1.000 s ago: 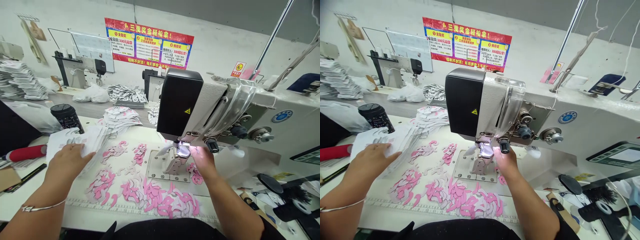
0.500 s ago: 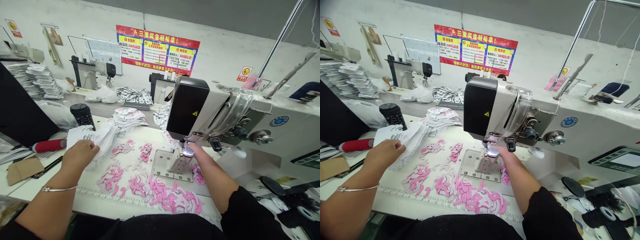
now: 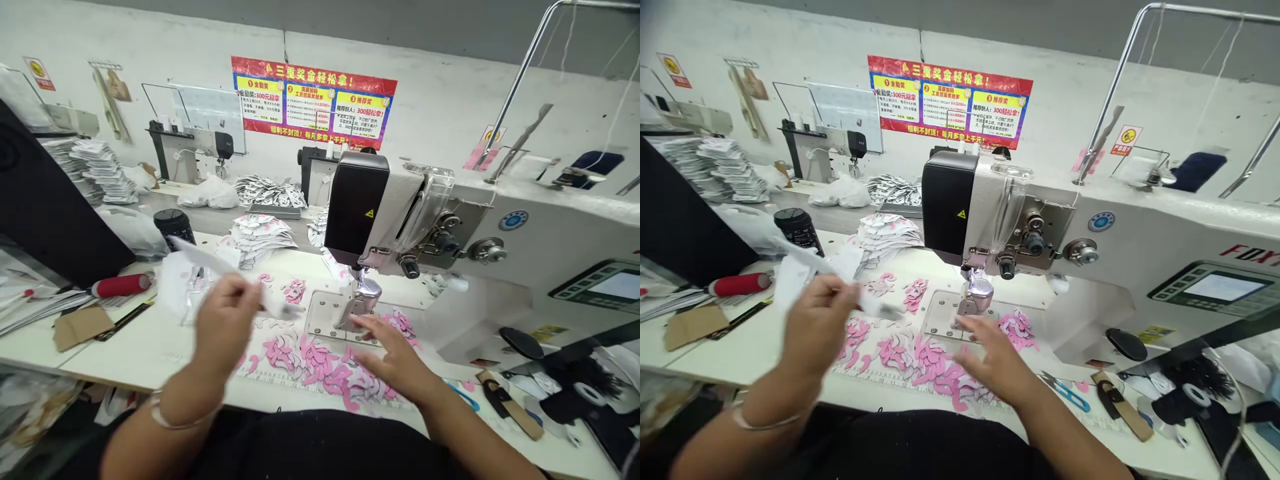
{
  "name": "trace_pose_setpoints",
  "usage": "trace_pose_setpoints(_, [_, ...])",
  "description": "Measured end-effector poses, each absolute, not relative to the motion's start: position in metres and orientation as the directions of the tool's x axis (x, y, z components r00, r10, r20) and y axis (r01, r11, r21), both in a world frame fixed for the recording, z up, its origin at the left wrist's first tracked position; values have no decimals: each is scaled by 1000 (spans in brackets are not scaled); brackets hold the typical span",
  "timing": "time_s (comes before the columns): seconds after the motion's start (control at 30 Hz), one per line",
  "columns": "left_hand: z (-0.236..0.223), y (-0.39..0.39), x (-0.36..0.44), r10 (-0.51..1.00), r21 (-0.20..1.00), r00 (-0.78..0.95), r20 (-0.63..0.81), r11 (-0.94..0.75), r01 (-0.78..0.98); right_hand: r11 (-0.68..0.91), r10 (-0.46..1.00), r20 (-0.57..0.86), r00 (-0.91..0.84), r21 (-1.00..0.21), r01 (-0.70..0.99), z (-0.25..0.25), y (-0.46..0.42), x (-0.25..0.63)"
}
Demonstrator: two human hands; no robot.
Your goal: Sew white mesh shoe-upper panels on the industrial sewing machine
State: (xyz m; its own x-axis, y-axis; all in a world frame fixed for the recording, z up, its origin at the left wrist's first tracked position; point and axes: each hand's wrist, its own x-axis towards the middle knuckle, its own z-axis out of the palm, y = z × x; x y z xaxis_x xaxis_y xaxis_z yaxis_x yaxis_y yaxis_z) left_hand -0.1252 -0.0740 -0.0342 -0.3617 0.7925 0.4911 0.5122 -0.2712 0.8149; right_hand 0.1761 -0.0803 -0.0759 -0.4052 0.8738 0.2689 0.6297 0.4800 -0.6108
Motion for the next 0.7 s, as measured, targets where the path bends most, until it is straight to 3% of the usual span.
trace_pose_setpoints(0.1, [-44,-103,-61,863,817,-17,505,-471,331,710,697,444,-563,-541,451,-75,-97,146])
trace_pose_setpoints(0.17, [-48,-114,-40,827,773,160,539,-561,295,720,683,508,-525,-588,368,-78,-101,142])
trace_pose_setpoints(0.23, [-48,-118,-40,734,673,282,618,-679,292,632,758,486,-435,-712,306,-85,-103,150])
trace_pose_setpoints(0.3, [-46,-115,-52,649,551,227,726,-746,374,475,867,415,-275,-855,207,-92,-104,166])
trace_pose_setpoints(0.37, [-45,-107,-68,636,535,23,772,-668,517,267,951,266,-157,-964,-14,-98,-102,185])
trace_pose_setpoints(0.43, [-46,-96,-79,757,695,-130,640,-499,517,76,982,113,-152,-970,-231,-101,-99,200])
trace_pose_setpoints(0.53, [-50,-79,-82,976,961,23,216,-216,174,-113,963,-9,-270,-922,-372,-100,-90,216])
trace_pose_setpoints(0.6, [-55,-68,-75,983,1000,181,22,-19,-17,-190,941,-43,-336,-889,-417,-99,-82,223])
trace_pose_setpoints(0.7, [-60,-50,-59,958,983,262,-116,148,-105,-216,951,-69,-302,-846,-487,-100,-64,236])
